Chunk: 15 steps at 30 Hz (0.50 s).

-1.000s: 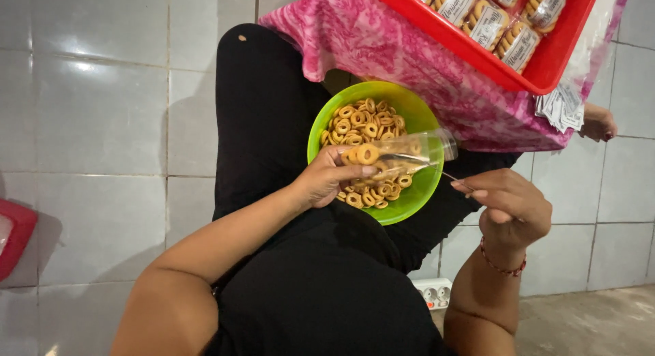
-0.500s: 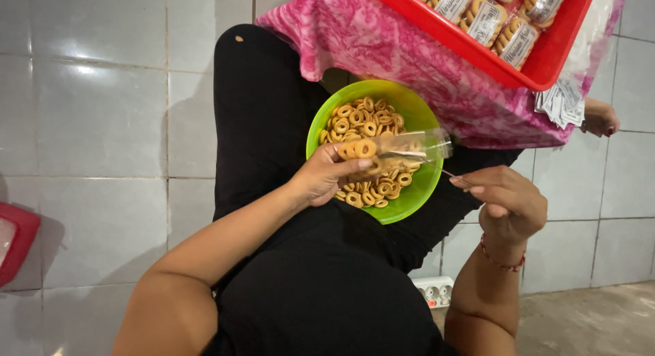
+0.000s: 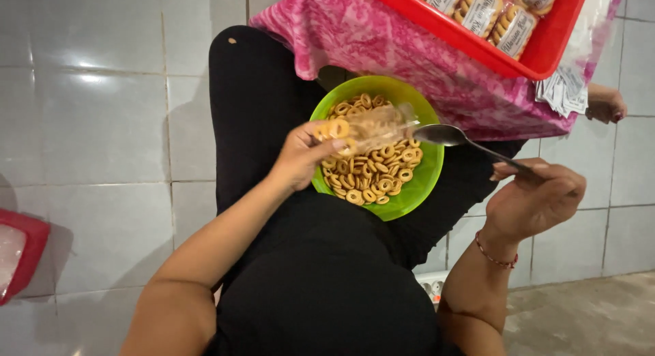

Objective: Manually filling small plastic bags with ring-shaped snacks and organizing them in a tray.

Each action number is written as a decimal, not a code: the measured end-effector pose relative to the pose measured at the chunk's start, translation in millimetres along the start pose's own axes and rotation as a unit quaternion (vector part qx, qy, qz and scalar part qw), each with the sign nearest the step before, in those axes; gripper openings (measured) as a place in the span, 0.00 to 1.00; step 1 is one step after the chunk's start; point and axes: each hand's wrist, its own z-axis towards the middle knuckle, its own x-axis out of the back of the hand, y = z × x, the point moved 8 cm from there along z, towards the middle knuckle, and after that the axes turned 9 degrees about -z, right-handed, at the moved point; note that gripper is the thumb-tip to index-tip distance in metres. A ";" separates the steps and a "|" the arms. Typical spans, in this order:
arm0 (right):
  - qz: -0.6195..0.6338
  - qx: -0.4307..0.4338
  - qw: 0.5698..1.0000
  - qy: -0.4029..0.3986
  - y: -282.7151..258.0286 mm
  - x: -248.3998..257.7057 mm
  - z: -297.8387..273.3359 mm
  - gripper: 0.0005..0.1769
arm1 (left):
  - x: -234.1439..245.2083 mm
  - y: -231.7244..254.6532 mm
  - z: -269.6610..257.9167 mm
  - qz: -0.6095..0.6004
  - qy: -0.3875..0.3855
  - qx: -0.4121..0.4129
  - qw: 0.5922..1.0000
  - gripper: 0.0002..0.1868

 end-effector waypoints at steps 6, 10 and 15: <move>-0.049 -0.142 0.988 0.015 41.9 9.1 -20.9 0.19 | 39.6 20.7 13.5 0.015 0.002 0.003 1.000 0.16; -0.167 -0.067 0.984 0.011 65.6 1.3 -34.2 0.24 | 83.6 4.7 28.3 -0.080 0.054 -0.018 0.995 0.16; -0.188 -0.091 0.978 0.011 88.1 -8.2 -55.4 0.21 | 99.2 -6.2 37.3 -0.091 0.028 0.001 0.995 0.17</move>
